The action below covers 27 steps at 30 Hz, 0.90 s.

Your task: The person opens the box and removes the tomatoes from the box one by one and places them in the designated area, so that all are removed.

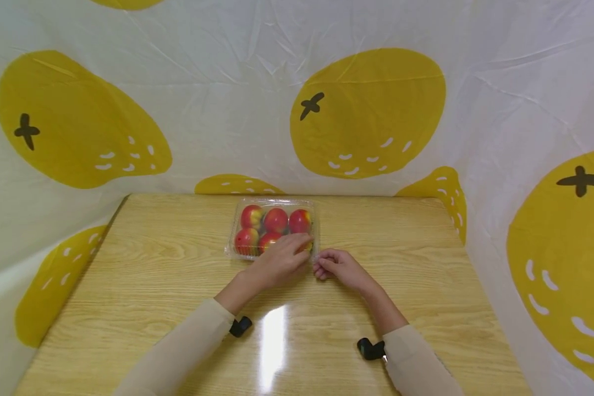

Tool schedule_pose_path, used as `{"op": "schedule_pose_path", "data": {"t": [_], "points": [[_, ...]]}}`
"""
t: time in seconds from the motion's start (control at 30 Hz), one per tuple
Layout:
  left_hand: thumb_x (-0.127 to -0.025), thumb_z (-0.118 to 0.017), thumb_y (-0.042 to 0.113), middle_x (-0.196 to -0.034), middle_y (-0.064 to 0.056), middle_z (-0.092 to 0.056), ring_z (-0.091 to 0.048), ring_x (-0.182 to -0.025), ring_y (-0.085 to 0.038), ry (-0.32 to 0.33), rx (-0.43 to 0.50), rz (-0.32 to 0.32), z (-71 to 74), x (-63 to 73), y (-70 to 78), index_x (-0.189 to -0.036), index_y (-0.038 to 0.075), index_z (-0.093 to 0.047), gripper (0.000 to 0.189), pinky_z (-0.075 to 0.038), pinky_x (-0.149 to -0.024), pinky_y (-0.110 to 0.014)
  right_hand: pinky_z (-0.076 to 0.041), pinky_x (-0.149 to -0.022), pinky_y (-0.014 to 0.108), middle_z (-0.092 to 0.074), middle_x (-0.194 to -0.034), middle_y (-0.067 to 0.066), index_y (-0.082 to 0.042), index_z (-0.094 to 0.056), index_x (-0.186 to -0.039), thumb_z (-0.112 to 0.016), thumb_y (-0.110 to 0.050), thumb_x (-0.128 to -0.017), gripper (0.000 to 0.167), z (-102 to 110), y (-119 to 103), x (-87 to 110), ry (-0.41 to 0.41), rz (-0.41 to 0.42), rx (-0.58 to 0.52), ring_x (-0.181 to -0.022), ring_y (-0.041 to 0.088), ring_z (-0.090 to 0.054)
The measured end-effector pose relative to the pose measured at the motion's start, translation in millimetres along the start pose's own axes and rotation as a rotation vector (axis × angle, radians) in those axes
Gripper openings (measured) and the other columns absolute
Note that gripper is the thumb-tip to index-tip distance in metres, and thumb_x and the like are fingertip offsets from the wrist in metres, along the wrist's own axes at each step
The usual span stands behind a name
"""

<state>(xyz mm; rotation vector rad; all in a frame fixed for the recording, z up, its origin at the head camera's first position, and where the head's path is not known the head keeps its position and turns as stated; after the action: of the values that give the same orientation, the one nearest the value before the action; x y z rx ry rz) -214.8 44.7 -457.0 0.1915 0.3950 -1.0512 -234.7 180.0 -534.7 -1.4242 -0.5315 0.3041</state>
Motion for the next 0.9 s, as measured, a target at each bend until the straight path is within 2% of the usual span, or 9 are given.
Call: {"op": "schedule_pose_path", "data": {"t": [0.17,0.33,0.6,0.9], "points": [[-0.103,-0.063,0.015,-0.140,-0.016,-0.061,-0.059,-0.130,-0.032,0.035,-0.049,-0.009,-3.1,-1.1,1.7,-0.105,0.008,-0.072,0.012,-0.054,-0.110,-0.043,-0.063,-0.080,0.026,-0.067,-0.105,0.015,0.018,-0.053,-0.121,-0.047,-0.010,-0.110,0.031,-3,0,-1.5,0.010,-0.001,-0.043,-0.089,0.011,-0.069],[-0.102,-0.061,0.014,-0.137,-0.016,-0.062,-0.061,-0.125,-0.031,0.042,-0.104,-0.021,-5.9,-2.5,4.1,-0.100,0.007,-0.073,0.014,-0.055,-0.107,-0.042,-0.063,-0.078,0.026,-0.067,-0.102,0.010,0.015,-0.054,-0.118,-0.049,-0.009,-0.110,0.026,-5,0,-3.0,0.018,-0.004,-0.057,-0.087,0.011,-0.068],[-0.102,-0.061,0.010,-0.132,-0.013,-0.065,-0.063,-0.120,-0.029,0.063,-0.183,-0.011,-4.1,-2.8,5.9,-0.101,0.007,-0.074,0.013,-0.057,-0.103,-0.041,-0.062,-0.077,0.025,-0.064,-0.098,0.005,0.008,-0.054,-0.111,-0.049,-0.008,-0.109,0.017,-8,-1,-6.0,0.034,-0.014,-0.056,-0.086,0.011,-0.066],[-0.103,-0.059,0.008,-0.127,-0.009,-0.066,-0.064,-0.114,-0.025,0.106,-0.278,-0.025,-7.4,-3.6,11.9,-0.105,0.006,-0.075,0.016,-0.059,-0.094,-0.035,-0.061,-0.076,0.026,-0.063,-0.094,0.005,0.007,-0.053,-0.107,-0.047,-0.008,-0.109,0.016,-9,-1,-5.9,0.046,-0.026,-0.044,-0.085,0.014,-0.064]]}}
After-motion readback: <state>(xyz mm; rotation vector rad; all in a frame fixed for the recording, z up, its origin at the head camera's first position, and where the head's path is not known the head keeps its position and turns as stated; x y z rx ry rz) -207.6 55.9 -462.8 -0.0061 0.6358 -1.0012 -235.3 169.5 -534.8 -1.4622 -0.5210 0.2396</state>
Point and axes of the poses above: each hand's wrist, its own x-axis away from the middle knuckle, its own z-axis out of the back of the hand, y = z × x, the point moved 8 cm from there along -x, towards the middle knuckle
